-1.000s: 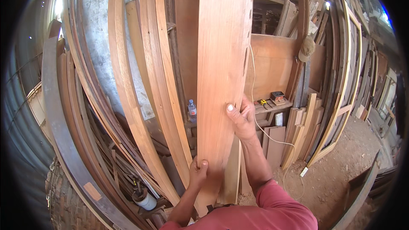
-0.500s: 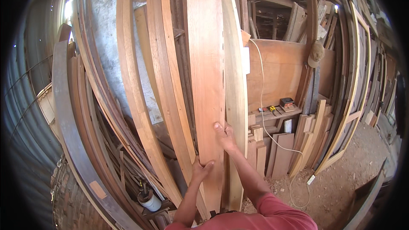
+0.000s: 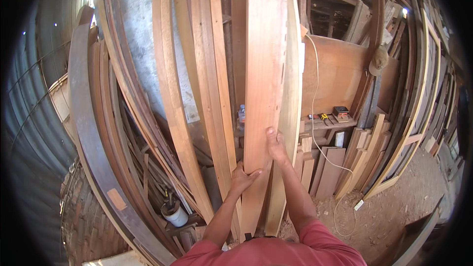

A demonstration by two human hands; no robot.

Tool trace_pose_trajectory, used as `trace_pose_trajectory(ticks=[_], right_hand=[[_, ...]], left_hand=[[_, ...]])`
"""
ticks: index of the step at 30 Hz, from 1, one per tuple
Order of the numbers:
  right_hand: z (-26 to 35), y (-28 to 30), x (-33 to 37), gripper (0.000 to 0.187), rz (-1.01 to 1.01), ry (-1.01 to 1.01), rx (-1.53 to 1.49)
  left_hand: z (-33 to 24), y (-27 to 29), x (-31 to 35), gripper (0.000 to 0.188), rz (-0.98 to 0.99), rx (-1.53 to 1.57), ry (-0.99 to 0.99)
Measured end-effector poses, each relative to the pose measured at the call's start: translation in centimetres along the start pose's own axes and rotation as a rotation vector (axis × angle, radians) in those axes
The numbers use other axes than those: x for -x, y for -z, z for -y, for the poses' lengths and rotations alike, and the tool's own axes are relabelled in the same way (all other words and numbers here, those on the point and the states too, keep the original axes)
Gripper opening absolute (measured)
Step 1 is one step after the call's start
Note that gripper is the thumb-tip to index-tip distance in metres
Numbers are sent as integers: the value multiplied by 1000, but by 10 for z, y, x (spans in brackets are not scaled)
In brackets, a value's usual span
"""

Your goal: The person sorts through a stack of curved and straight wood planks in a workshop, moving them by hand to organize the pile.

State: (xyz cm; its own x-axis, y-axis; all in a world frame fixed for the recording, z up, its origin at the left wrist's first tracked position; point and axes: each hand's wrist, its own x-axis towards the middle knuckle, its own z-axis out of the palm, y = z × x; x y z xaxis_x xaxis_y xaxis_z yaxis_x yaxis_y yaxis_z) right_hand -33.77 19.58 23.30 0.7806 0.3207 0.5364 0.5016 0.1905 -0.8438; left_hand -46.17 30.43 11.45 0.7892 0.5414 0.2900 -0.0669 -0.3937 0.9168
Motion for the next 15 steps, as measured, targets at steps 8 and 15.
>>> trace_pose_trajectory(ticks=[8, 15], right_hand=[[22, 6, 11, 56, -11, 29, 78], [25, -3, 15, 50, -37, -26, 132]], left_hand=[[20, 11, 28, 57, 160, 41, 34], [31, 30, 37, 66, 244, -13, 23]])
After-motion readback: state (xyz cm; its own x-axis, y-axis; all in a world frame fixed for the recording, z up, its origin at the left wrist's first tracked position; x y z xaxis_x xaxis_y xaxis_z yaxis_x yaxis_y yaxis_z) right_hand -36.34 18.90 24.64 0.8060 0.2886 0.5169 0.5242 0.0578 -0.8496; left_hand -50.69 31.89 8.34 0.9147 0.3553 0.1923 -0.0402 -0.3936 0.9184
